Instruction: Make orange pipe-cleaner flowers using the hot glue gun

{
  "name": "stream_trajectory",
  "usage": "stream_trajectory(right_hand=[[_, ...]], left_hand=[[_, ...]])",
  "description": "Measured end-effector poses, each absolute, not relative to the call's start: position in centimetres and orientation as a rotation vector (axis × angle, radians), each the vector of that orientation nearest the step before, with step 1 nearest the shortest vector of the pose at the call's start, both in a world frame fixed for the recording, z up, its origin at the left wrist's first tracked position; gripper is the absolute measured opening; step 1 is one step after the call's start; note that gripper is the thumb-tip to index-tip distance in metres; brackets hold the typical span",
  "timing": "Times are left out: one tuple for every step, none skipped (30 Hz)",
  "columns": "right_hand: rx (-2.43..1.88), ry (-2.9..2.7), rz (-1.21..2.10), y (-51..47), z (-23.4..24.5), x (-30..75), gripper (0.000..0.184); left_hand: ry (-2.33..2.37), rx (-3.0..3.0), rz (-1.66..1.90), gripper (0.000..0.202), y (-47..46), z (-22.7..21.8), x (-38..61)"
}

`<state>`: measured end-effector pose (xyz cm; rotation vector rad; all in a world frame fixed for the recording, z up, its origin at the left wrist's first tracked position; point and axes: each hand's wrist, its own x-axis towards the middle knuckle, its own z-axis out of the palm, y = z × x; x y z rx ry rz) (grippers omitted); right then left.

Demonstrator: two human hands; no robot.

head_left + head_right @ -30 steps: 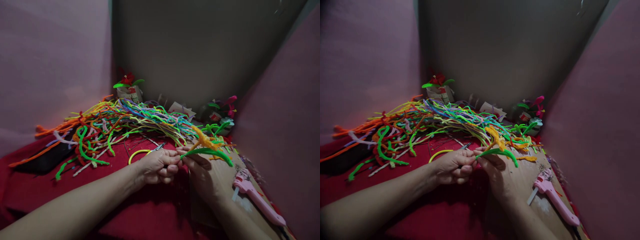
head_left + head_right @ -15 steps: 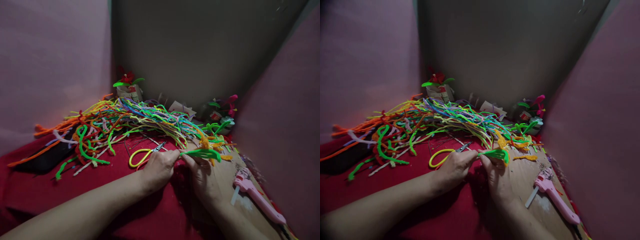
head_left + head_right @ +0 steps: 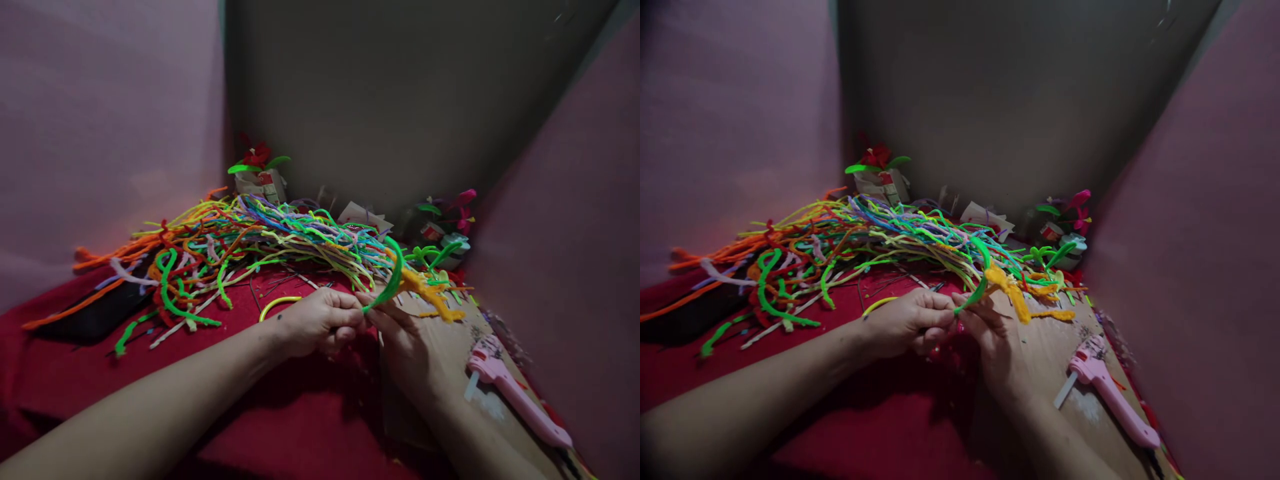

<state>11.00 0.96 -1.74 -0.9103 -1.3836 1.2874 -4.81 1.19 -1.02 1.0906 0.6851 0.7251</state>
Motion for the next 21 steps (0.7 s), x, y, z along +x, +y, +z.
stream_trajectory(right_hand=[[-0.931,-1.386,1.282,0.9,-1.6,11.0,0.022],[-0.941,-1.377,1.299,0.9,-1.4,11.1,0.021],[-0.933,-1.358,1.343,0.8,-1.3,11.1,0.021],[-0.9,-1.333,1.407,0.8,-1.2,11.2,0.021],[-0.856,-1.309,1.481,0.8,-1.2,11.2,0.022],[-0.803,-1.281,1.55,0.9,-1.4,11.3,0.022],[-0.747,-1.255,1.607,0.9,-1.5,11.3,0.022],[-0.699,-1.229,1.647,1.0,-1.7,11.3,0.022],[-0.661,-1.2,1.673,1.1,-1.9,11.2,0.022],[-0.634,-1.173,1.685,1.1,-2.1,11.2,0.022],[-0.625,-1.157,1.685,1.1,-2.2,11.2,0.021],[-0.63,-1.155,1.677,1.0,-2.3,11.1,0.021],[-0.646,-1.158,1.66,1.0,-2.3,11.1,0.02],[-0.668,-1.159,1.637,0.9,-2.3,11.0,0.019],[-0.689,-1.156,1.62,0.8,-2.2,11.0,0.018],[-0.703,-1.15,1.609,0.7,-2.1,11.0,0.018],[-0.712,-1.144,1.607,0.7,-2.1,11.0,0.017],[-0.713,-1.14,1.609,0.7,-2.1,11.0,0.016],[-0.71,-1.141,1.612,0.7,-2.2,11.0,0.016],[-0.703,-1.149,1.603,0.8,-2.4,11.0,0.016],[-0.697,-1.164,1.582,1.0,-2.6,11.0,0.017]], left_hand=[[0.635,1.055,0.701,0.023,1.3,-1.1,-4.9],[0.586,1.02,0.678,0.022,1.3,-1.2,-5.0],[0.539,0.99,0.656,0.021,1.3,-1.2,-5.1],[0.495,0.969,0.637,0.021,1.4,-1.3,-5.1],[0.457,0.956,0.62,0.021,1.4,-1.3,-5.1],[0.426,0.948,0.61,0.021,1.4,-1.4,-5.1],[0.402,0.942,0.605,0.021,1.3,-1.5,-5.2],[0.387,0.94,0.602,0.02,1.3,-1.5,-5.2],[0.379,0.941,0.602,0.02,1.3,-1.6,-5.2],[0.378,0.944,0.604,0.02,1.3,-1.6,-5.2],[0.379,0.95,0.603,0.02,1.3,-1.6,-5.2],[0.384,0.958,0.6,0.02,1.2,-1.6,-5.2],[0.392,0.967,0.595,0.02,1.2,-1.6,-5.3],[0.401,0.974,0.592,0.021,1.2,-1.6,-5.3],[0.41,0.981,0.589,0.021,1.2,-1.6,-5.3],[0.421,0.988,0.589,0.021,1.3,-1.6,-5.3],[0.437,0.997,0.595,0.021,1.3,-1.5,-5.3],[0.459,1.008,0.609,0.021,1.3,-1.5,-5.3],[0.486,1.023,0.628,0.021,1.2,-1.4,-5.2],[0.521,1.048,0.65,0.021,1.2,-1.3,-5.1],[0.567,1.089,0.678,0.021,1.2,-1.2,-5.0]])
